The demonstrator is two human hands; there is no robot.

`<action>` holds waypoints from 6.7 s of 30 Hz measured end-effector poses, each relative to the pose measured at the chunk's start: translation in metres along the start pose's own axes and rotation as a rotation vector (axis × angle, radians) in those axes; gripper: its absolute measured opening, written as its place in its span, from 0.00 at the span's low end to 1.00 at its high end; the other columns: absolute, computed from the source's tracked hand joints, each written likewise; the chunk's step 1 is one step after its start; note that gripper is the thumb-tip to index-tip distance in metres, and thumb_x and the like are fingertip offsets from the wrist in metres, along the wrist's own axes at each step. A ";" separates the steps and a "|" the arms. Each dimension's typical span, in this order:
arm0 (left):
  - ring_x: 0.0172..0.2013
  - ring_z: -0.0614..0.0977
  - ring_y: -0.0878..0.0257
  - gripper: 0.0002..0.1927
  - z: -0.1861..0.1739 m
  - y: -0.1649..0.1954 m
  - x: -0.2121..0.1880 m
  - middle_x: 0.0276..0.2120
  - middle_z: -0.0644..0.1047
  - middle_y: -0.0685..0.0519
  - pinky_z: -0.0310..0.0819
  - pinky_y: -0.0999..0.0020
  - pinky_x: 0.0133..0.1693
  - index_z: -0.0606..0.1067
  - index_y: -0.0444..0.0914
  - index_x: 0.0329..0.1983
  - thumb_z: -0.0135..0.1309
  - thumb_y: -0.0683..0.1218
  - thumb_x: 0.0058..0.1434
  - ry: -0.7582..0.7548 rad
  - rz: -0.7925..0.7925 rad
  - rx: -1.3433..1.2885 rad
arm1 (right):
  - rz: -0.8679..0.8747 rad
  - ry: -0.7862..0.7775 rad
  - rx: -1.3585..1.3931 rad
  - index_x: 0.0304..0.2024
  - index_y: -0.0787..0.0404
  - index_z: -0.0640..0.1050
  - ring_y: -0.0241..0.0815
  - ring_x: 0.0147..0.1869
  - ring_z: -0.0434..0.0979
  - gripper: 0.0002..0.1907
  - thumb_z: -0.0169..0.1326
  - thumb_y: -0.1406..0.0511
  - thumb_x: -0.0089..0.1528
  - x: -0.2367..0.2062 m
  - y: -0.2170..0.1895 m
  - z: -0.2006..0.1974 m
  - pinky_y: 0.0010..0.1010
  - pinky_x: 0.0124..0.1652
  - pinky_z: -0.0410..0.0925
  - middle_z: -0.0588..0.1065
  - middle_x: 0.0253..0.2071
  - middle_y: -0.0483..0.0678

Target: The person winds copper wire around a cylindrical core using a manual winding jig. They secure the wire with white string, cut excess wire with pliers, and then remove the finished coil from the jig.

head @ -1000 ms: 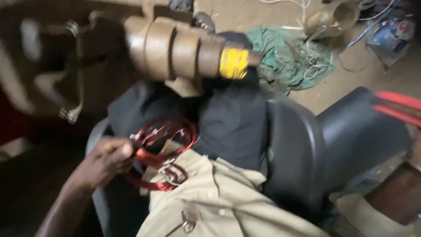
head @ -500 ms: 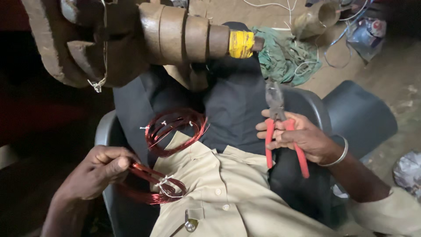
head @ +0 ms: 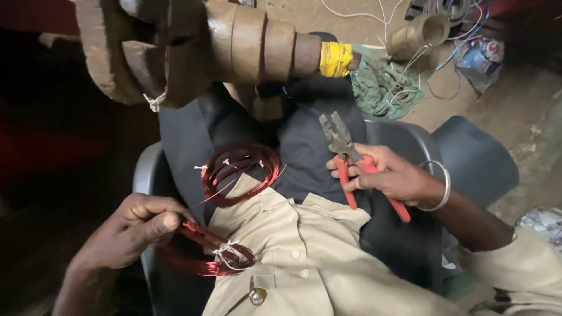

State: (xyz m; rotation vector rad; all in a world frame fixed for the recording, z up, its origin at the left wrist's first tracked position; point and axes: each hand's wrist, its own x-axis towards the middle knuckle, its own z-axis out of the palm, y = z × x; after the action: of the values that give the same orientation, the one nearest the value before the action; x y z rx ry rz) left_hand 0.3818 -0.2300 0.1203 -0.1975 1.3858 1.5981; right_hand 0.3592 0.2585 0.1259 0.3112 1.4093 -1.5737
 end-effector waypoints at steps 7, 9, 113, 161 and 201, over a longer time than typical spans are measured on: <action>0.19 0.66 0.71 0.22 0.001 -0.002 -0.010 0.16 0.71 0.58 0.59 0.72 0.21 0.86 0.29 0.36 0.57 0.54 0.63 0.025 0.029 0.000 | -0.021 0.002 -0.048 0.71 0.64 0.63 0.44 0.62 0.78 0.39 0.48 0.80 0.55 0.008 -0.017 -0.002 0.33 0.56 0.71 0.76 0.58 0.52; 0.19 0.67 0.71 0.22 0.000 -0.002 -0.012 0.16 0.73 0.57 0.60 0.72 0.21 0.86 0.30 0.35 0.56 0.54 0.63 0.032 0.045 0.023 | -0.079 -0.018 -0.053 0.70 0.65 0.64 0.43 0.60 0.78 0.37 0.49 0.79 0.56 0.007 -0.017 -0.002 0.33 0.58 0.71 0.76 0.54 0.51; 0.19 0.60 0.70 0.19 0.025 -0.011 0.027 0.18 0.64 0.58 0.55 0.71 0.22 0.78 0.29 0.37 0.53 0.52 0.70 0.459 0.061 -0.241 | -0.380 0.933 -1.500 0.46 0.64 0.75 0.59 0.44 0.77 0.15 0.61 0.65 0.60 -0.082 0.004 -0.092 0.44 0.42 0.70 0.76 0.39 0.60; 0.18 0.61 0.70 0.18 0.036 -0.008 0.029 0.18 0.64 0.58 0.57 0.72 0.23 0.78 0.32 0.37 0.48 0.51 0.72 0.539 0.023 -0.160 | -0.152 0.812 -0.772 0.66 0.63 0.72 0.45 0.48 0.74 0.32 0.64 0.64 0.60 0.030 0.158 -0.248 0.39 0.48 0.70 0.75 0.46 0.53; 0.30 0.72 0.73 0.26 0.128 -0.003 0.080 0.37 0.76 0.57 0.71 0.76 0.34 0.67 0.37 0.65 0.60 0.49 0.66 0.050 0.414 -0.501 | -0.615 0.463 -0.197 0.68 0.68 0.64 0.36 0.56 0.77 0.33 0.54 0.78 0.61 0.072 0.034 0.086 0.28 0.57 0.74 0.73 0.53 0.50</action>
State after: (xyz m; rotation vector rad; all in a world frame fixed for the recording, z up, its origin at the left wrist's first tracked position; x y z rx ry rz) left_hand 0.3999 -0.0807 0.1083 -0.2581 1.0821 2.2896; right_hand 0.3826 0.1536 0.0784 0.1270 2.1528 -1.9012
